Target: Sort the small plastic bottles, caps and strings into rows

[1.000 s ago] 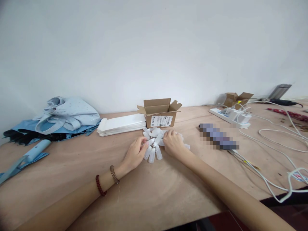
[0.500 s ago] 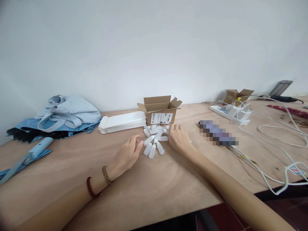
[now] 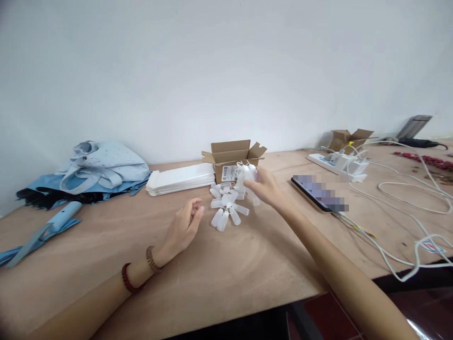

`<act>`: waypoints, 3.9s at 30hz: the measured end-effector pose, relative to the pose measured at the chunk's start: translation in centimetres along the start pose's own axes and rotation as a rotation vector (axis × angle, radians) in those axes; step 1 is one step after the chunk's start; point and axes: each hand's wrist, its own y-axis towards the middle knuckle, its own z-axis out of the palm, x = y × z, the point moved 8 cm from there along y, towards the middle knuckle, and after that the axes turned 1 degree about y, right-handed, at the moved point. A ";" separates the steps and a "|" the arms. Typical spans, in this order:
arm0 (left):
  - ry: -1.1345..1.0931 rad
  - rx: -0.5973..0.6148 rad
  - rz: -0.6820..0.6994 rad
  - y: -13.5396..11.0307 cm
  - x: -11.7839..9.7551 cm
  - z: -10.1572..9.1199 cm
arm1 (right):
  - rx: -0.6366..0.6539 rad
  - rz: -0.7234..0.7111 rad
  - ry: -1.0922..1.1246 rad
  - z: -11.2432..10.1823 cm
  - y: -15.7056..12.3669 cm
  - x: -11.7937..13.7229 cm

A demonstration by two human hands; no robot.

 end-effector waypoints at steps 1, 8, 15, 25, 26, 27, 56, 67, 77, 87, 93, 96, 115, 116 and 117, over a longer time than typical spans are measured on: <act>-0.035 0.011 0.017 -0.1 -0.4 0.0 | 0.058 0.016 0.126 0.7 -0.1 0.6; -0.135 0.024 0.044 -0.7 -1.5 0.1 | 0.313 0.056 0.519 6.7 -2.3 3.9; -0.223 0.017 -0.010 0.4 -0.1 0.3 | 0.369 0.008 0.574 8.5 -3.2 4.4; -0.205 0.126 0.025 1.3 -1.8 2.3 | 0.268 -0.036 0.469 7.4 -3.0 3.9; -0.200 0.126 0.038 1.5 -2.0 2.5 | 0.244 -0.037 0.453 7.2 -2.8 3.6; -0.183 0.122 0.055 1.7 -2.1 2.8 | 0.225 -0.037 0.442 7.0 -2.7 3.4; -0.019 0.142 0.192 6.3 -1.9 5.3 | 0.007 -0.047 0.574 5.7 -0.6 1.8; -0.251 0.061 -0.024 7.2 0.1 5.1 | 0.029 0.116 0.824 5.3 -0.6 -1.1; -0.902 0.159 -0.327 0.8 0.2 3.2 | 0.109 0.096 0.794 8.5 -4.8 2.8; -0.901 0.379 -0.481 -2.8 0.2 2.8 | 0.313 0.115 0.843 11.9 -7.1 4.3; -0.860 0.299 -0.506 -2.0 2.0 1.9 | 0.134 0.129 0.708 10.0 -5.8 2.7; -0.784 0.199 -0.497 -1.4 3.4 1.1 | 0.132 0.144 0.680 10.1 -5.7 2.4; -0.496 0.048 -0.250 10.8 1.6 6.4 | -0.205 0.208 0.675 4.6 -1.5 -3.1; -0.460 0.049 -0.250 11.0 1.7 6.6 | -0.210 0.214 0.672 4.6 -1.4 -3.3; -0.437 0.055 -0.257 11.1 1.8 6.8 | -0.211 0.216 0.672 4.6 -1.4 -3.3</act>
